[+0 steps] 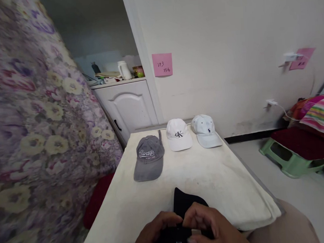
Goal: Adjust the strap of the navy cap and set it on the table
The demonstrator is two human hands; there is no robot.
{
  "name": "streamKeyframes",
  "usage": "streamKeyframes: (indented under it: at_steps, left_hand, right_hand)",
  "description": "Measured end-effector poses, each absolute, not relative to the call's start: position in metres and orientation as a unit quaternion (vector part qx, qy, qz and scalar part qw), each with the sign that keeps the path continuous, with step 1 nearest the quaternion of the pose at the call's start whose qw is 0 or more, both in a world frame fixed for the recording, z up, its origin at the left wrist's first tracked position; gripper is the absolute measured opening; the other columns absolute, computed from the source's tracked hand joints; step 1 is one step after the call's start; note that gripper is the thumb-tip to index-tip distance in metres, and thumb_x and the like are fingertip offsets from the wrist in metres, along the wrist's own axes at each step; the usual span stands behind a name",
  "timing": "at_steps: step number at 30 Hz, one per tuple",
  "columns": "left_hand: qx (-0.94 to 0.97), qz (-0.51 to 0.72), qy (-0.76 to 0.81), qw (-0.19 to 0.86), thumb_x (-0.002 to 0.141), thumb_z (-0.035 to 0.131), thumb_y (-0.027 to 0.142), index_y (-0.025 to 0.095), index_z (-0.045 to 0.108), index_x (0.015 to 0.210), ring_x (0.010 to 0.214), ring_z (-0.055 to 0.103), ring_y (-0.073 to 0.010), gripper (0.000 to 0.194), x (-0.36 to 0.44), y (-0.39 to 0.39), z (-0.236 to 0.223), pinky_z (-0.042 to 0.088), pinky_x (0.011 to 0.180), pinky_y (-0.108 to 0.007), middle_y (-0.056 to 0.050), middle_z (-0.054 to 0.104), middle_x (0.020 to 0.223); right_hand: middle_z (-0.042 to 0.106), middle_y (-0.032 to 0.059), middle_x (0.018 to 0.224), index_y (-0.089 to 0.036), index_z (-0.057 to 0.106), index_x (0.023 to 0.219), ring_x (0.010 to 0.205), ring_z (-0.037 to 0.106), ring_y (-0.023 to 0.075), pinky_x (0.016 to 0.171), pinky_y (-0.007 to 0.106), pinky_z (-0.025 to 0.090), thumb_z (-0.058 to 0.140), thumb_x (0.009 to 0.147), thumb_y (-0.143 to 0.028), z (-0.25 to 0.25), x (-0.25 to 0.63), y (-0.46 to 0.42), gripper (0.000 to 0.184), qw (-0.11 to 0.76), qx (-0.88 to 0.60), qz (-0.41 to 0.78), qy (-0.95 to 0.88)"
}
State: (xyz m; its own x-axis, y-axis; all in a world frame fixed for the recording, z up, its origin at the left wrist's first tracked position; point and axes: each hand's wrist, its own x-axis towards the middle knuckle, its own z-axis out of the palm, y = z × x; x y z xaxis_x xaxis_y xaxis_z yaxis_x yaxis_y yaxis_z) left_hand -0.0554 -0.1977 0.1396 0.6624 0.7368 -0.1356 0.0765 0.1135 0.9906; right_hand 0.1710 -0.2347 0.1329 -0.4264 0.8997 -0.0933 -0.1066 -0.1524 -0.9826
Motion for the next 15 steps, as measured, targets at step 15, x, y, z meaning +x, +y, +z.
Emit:
streamKeyframes:
  at_steps: [15]
  left_hand:
    - [0.692,0.287,0.364,0.553,0.068,0.081,0.016,0.036,0.068,0.108,0.099,0.057,-0.0197,0.046,-0.061,-0.197,0.132,0.038,0.088,-0.029,0.005,0.065,0.104]
  right_hand:
    - [0.045,-0.0066,0.069,-0.022,0.056,0.090,0.055,0.031,0.0062,0.047,0.018,0.024,0.079,0.075,-0.058,0.122,0.163,-0.230,0.045,0.413,-0.332,0.693,-0.490]
